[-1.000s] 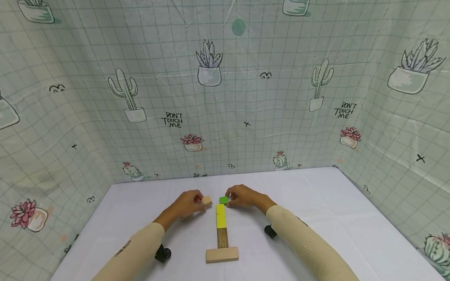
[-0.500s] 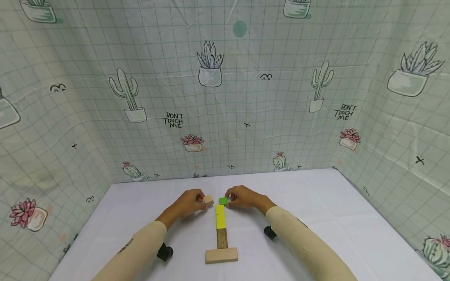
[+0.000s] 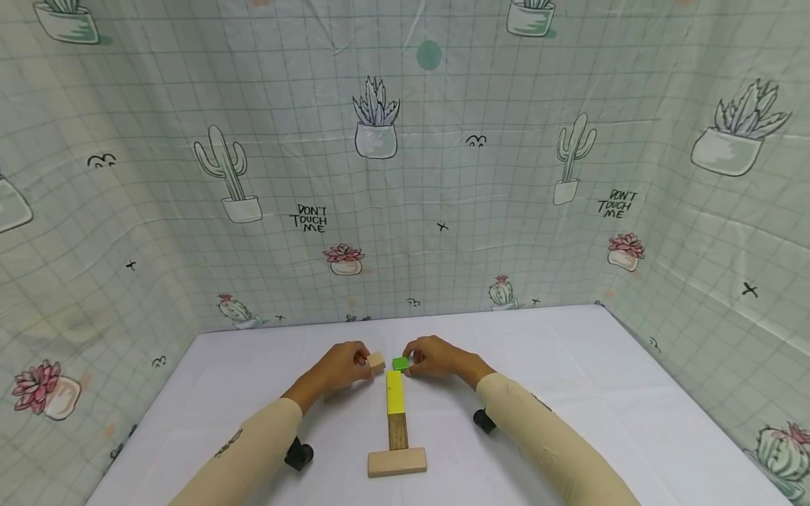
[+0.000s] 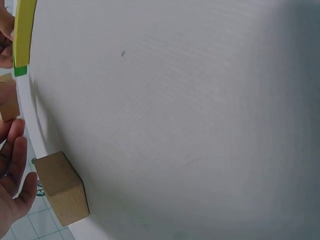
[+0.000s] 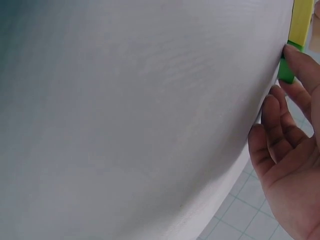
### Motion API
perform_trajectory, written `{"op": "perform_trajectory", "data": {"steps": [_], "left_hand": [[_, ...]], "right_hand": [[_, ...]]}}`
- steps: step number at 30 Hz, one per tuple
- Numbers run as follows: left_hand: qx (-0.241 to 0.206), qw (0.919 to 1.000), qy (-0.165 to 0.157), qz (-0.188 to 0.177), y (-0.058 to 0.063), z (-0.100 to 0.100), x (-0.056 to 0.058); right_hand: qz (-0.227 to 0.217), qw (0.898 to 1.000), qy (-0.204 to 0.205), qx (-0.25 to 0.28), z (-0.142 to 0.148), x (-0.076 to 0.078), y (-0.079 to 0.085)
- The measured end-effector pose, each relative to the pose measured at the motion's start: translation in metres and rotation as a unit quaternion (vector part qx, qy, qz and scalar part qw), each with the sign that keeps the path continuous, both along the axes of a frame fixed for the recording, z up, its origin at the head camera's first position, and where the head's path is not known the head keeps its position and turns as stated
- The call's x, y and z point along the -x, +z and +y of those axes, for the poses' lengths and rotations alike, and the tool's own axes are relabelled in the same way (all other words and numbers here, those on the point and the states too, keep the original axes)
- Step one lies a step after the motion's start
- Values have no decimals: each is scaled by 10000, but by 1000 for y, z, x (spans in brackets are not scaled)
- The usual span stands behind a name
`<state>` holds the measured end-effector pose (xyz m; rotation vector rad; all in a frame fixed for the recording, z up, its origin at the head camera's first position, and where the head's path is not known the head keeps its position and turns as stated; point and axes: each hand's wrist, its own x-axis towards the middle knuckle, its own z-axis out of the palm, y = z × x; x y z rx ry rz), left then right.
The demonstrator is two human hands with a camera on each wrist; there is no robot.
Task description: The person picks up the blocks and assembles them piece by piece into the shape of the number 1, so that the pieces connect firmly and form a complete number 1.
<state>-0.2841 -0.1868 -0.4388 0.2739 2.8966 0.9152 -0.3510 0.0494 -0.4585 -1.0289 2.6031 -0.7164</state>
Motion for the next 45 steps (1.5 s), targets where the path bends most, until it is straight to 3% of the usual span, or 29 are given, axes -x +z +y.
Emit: {"op": "perform_trajectory", "data": {"steps": [23,45], "left_hand": [[147,9998,-121,-73,-9,4,7],[310,9995,-80,-78,-9,8,9]], "right_hand": [[-52,10000,-57,5,-1,1,-2],[24,9999,-68,-79,0,-2,0]]}}
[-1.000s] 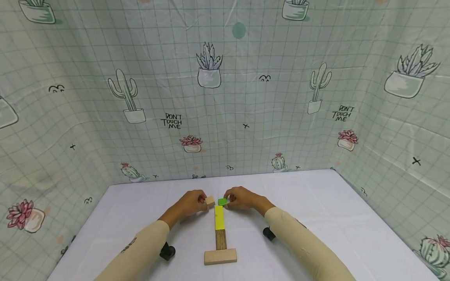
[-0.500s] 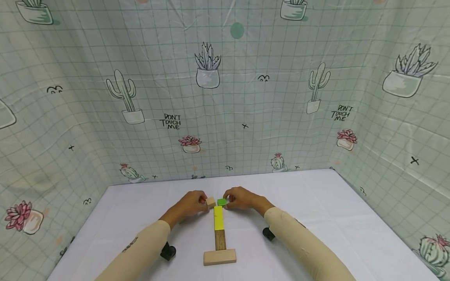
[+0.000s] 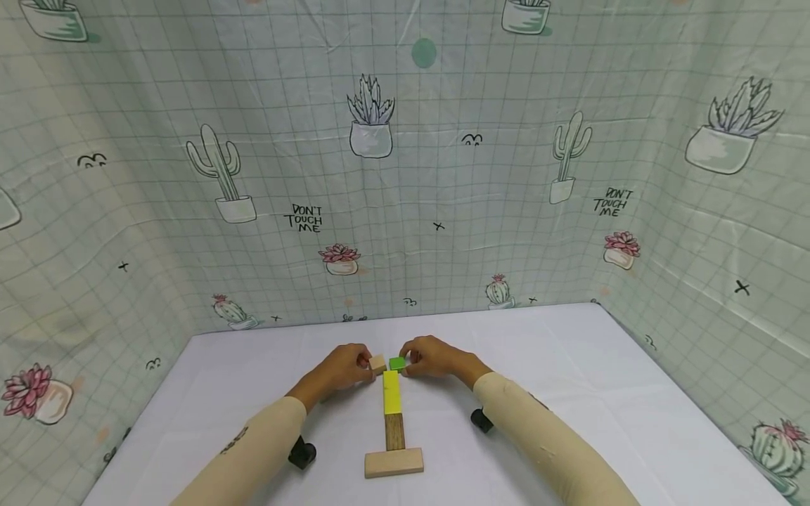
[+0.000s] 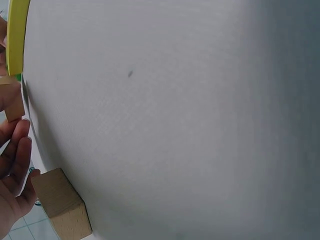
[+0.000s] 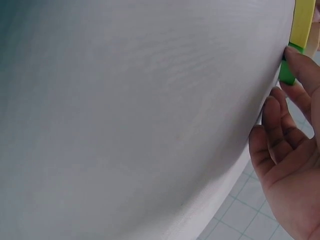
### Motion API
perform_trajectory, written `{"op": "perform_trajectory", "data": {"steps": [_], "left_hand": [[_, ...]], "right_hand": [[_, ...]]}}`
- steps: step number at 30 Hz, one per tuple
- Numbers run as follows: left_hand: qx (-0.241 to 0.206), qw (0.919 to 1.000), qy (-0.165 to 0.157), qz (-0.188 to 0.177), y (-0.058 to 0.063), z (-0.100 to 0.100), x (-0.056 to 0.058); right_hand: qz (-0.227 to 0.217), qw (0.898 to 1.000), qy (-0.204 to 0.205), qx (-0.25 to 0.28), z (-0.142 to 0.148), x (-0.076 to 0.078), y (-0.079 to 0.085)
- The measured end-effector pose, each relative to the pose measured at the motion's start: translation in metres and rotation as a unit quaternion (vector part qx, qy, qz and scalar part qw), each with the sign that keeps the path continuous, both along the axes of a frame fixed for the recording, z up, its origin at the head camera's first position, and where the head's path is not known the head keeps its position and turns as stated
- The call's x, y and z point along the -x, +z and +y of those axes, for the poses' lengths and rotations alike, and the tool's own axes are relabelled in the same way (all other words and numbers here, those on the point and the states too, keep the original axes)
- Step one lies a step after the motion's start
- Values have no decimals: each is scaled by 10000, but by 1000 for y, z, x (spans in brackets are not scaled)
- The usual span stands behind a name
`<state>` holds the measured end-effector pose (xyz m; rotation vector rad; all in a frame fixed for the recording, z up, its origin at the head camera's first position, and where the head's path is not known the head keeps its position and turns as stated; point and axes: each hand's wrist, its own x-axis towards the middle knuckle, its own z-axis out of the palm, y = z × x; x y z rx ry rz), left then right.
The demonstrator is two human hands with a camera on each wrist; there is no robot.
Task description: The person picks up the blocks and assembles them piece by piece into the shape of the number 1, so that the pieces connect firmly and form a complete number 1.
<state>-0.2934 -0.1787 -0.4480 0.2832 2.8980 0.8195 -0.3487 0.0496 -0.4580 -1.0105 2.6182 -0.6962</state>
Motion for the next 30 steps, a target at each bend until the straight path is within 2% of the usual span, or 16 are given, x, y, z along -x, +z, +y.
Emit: {"op": "perform_trajectory", "data": {"steps": [30], "left_hand": [[125,9998,40,-154,1,8,1]], "right_hand": [[-54,9999,-146,-76,-2,-1,0]]}}
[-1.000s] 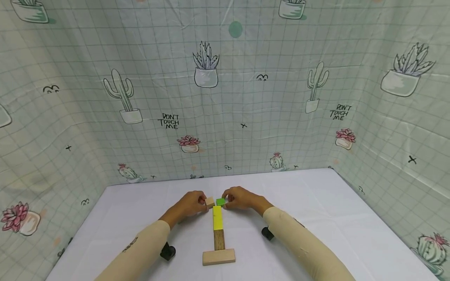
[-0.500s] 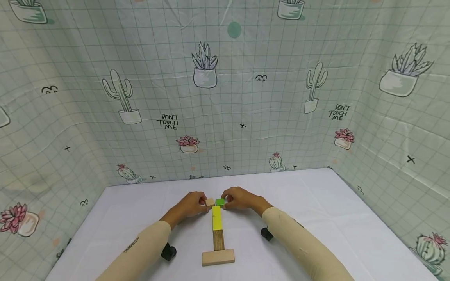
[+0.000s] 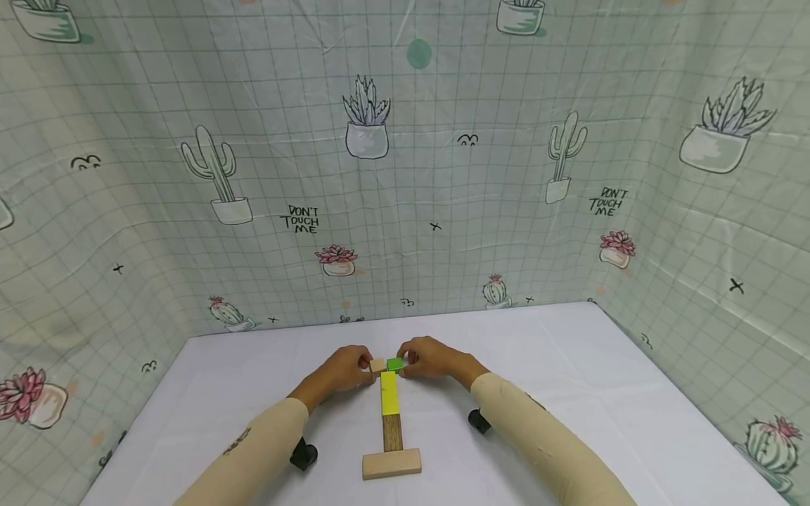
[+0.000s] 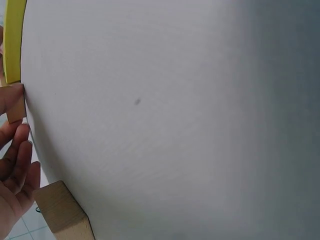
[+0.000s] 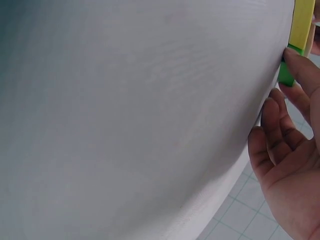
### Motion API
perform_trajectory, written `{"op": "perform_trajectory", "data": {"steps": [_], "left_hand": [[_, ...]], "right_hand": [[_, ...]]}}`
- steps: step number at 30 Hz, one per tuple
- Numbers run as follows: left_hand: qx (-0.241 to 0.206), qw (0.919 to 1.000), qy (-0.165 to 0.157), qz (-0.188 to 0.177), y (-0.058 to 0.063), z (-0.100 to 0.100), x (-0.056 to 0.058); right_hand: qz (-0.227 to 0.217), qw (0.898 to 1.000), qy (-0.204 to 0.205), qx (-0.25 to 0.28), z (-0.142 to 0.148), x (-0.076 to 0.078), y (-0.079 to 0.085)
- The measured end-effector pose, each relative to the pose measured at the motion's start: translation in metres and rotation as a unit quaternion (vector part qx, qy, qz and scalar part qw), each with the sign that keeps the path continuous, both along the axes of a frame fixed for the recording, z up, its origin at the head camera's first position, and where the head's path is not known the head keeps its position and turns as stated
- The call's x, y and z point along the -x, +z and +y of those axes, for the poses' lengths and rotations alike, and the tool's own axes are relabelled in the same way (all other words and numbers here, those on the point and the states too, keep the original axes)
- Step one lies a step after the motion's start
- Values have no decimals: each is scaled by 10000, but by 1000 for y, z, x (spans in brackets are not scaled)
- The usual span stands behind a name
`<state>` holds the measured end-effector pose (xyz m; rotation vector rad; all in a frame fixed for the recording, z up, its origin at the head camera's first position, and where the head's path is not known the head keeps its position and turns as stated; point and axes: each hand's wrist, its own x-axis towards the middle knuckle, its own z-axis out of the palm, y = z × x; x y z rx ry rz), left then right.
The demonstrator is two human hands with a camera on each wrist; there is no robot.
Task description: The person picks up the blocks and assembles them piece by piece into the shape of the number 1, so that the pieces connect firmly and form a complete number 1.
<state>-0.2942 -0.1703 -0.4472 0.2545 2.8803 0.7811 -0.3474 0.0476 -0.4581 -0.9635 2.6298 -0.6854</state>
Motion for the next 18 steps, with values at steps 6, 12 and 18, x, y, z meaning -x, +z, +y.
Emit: {"op": "perform_trajectory", "data": {"steps": [6,12,18], "left_hand": [[34,10000,10,-42,-1,1,1],[61,10000,-59,4,-1,1,1],[82,9999,-75,14,0,2,2]], "right_hand": [[-34,10000,35,43,1,0,-1],[-36,10000,-4,52,0,1,-1],[46,10000,49,53,1,0,-1]]}}
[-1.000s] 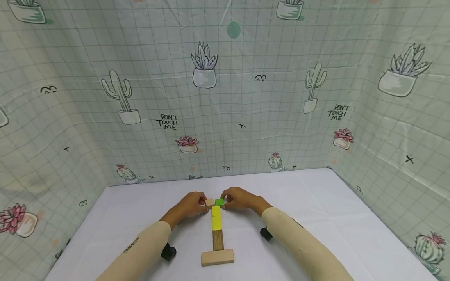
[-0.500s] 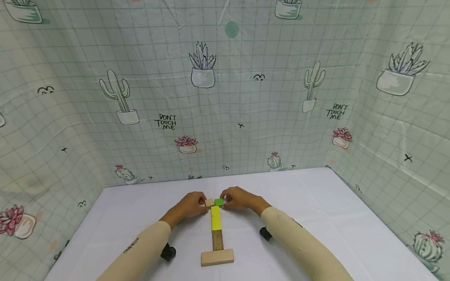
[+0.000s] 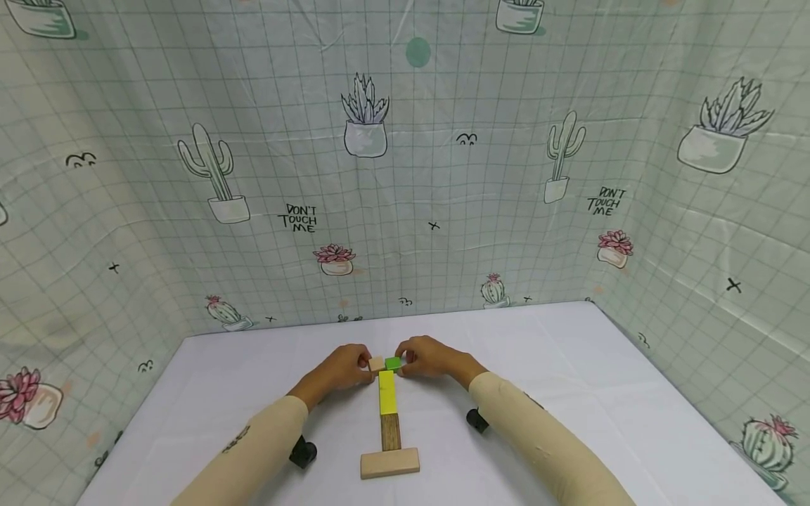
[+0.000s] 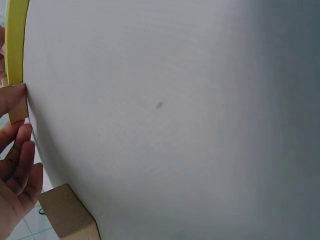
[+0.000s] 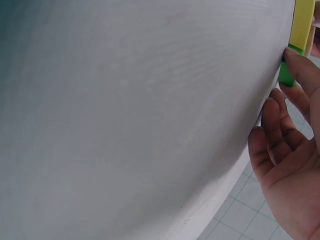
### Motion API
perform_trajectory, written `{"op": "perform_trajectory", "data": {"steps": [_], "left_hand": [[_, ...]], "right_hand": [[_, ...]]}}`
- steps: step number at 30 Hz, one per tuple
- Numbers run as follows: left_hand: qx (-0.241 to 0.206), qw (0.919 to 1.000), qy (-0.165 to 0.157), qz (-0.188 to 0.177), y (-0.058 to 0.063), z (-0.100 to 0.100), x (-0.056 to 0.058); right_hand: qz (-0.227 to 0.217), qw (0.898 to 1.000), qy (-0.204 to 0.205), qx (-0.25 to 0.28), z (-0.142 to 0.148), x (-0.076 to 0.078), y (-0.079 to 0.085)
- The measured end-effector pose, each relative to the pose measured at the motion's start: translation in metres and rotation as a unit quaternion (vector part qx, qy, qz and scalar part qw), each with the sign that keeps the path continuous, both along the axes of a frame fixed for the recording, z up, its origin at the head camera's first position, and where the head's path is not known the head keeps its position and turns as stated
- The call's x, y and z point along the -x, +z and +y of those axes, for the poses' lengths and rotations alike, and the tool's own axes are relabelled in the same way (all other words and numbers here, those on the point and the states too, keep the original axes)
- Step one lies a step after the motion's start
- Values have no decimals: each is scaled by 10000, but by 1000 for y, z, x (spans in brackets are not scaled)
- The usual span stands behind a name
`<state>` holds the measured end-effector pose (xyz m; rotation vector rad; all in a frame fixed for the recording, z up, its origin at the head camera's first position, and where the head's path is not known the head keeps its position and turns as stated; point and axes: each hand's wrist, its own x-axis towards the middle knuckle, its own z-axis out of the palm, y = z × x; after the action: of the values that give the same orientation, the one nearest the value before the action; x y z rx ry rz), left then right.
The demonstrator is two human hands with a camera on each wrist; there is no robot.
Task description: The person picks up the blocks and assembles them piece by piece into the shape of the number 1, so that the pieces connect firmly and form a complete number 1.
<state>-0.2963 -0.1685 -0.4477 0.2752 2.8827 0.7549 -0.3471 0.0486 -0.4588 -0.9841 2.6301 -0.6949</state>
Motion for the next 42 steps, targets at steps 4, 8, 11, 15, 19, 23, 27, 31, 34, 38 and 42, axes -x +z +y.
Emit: {"op": "perform_trajectory", "data": {"steps": [4,8,11,15,19,23,27,31,34,38,42], "left_hand": [[31,10000,7,-18,0,0,0],[50,10000,18,-45,1,1,0],[63,10000,11,-31,0,1,1],[49,10000,63,-49,-2,1,2],[17,10000,64,-51,-2,1,2],[11,10000,54,-54,-2,1,2],[-20,9999,78,-103,-1,1,1],[-44,9998,107,-148,0,2,-1],[-66,9998,122,-168,1,2,-2],[-93,9998,93,-141,1,2,-2],[-107,9999,65,-98,1,2,-2]], "right_hand": [[-34,10000,-8,15,-1,0,-1],[-62,10000,-36,3,-2,0,-1],[-65,10000,-54,-17,-2,0,0],[-80,9999,-63,-22,-1,1,-1],[-74,10000,-47,-15,-1,1,-1],[-50,10000,-46,-21,0,2,-1],[-73,10000,-34,16,0,2,-2],[-96,9999,-32,25,0,2,-2],[-116,9999,-39,19,0,2,-1],[-114,9999,-54,12,0,2,0],[-93,9999,-57,9,-1,2,-1]]}}
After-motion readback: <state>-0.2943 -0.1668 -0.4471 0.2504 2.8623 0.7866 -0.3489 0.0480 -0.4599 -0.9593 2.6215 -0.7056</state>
